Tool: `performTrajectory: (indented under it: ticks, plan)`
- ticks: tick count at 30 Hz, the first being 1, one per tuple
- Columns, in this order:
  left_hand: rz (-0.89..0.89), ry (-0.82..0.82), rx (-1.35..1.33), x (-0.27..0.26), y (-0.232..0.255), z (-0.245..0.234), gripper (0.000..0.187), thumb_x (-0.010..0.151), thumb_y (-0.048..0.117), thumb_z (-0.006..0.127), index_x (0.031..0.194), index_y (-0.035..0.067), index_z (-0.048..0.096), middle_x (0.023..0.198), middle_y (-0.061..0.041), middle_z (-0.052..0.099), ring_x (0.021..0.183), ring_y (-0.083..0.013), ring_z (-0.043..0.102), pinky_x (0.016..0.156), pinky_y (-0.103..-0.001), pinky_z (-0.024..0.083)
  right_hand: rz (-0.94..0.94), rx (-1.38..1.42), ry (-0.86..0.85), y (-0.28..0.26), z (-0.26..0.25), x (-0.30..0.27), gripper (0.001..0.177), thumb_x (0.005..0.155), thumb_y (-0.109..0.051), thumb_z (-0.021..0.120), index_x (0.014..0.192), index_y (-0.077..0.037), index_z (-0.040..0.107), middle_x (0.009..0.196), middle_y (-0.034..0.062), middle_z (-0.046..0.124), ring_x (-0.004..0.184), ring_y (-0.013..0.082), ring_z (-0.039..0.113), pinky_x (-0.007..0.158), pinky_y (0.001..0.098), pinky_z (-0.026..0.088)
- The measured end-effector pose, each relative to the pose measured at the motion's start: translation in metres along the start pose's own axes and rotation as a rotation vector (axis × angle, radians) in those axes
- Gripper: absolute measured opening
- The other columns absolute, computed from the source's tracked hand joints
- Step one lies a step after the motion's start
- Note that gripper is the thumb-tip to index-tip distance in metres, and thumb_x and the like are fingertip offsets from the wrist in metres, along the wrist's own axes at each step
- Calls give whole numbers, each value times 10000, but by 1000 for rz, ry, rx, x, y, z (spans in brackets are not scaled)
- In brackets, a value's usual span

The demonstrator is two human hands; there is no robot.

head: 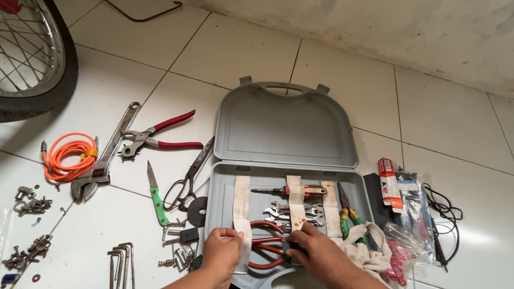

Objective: Cleaning and organizing various hand tools into a toolbox.

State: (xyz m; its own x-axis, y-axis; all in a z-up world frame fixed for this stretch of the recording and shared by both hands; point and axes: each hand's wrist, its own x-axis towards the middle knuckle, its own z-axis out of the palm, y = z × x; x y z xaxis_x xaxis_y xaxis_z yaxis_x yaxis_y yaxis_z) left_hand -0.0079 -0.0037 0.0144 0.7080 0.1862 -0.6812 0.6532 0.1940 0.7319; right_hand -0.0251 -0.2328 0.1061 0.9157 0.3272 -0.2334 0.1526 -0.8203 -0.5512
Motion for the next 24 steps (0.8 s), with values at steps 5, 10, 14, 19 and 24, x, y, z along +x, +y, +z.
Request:
performTrajectory:
  ticks: [5, 10, 14, 19, 24]
  plan:
    - [-4, -5, 62, -3, -1, 2, 239, 916, 138, 732, 1090, 47, 596, 946, -105, 756, 767, -155, 619, 700, -281, 499, -56, 18, 72, -18, 5, 5, 261, 884, -245, 758, 1069, -79, 680, 1083, 114, 582, 986, 338, 629, 821, 413, 550]
    - [51, -38, 53, 2, -16, 8, 245, 912, 137, 721, 1104, 47, 599, 964, -109, 775, 813, -162, 690, 743, -286, 540, -159, -48, 102, -17, 17, 24, 278, 824, -196, 810, 1068, -98, 716, 1043, 117, 594, 1006, 317, 580, 864, 413, 518]
    - [61, -23, 105, -9, -7, 12, 241, 905, 149, 730, 1086, 41, 614, 920, -100, 785, 781, -185, 715, 718, -311, 561, -190, -61, 107, -28, 27, 34, 270, 814, -162, 800, 1069, -117, 725, 1036, 105, 608, 1010, 319, 575, 878, 409, 513]
    - [108, -10, 253, -19, 9, 4, 231, 898, 172, 740, 1061, 55, 623, 876, -104, 790, 730, -236, 723, 667, -344, 557, -225, -78, 165, -34, 31, 34, 281, 792, -155, 814, 1054, -105, 725, 1049, 101, 619, 1035, 335, 558, 883, 421, 502]
    - [170, 31, 371, -25, 17, -4, 293, 844, 126, 778, 1056, 73, 582, 878, -101, 765, 756, -215, 758, 681, -337, 593, -181, 135, 226, -5, 20, 39, 334, 796, -171, 836, 1105, -97, 734, 1059, 102, 660, 1016, 301, 641, 880, 385, 538]
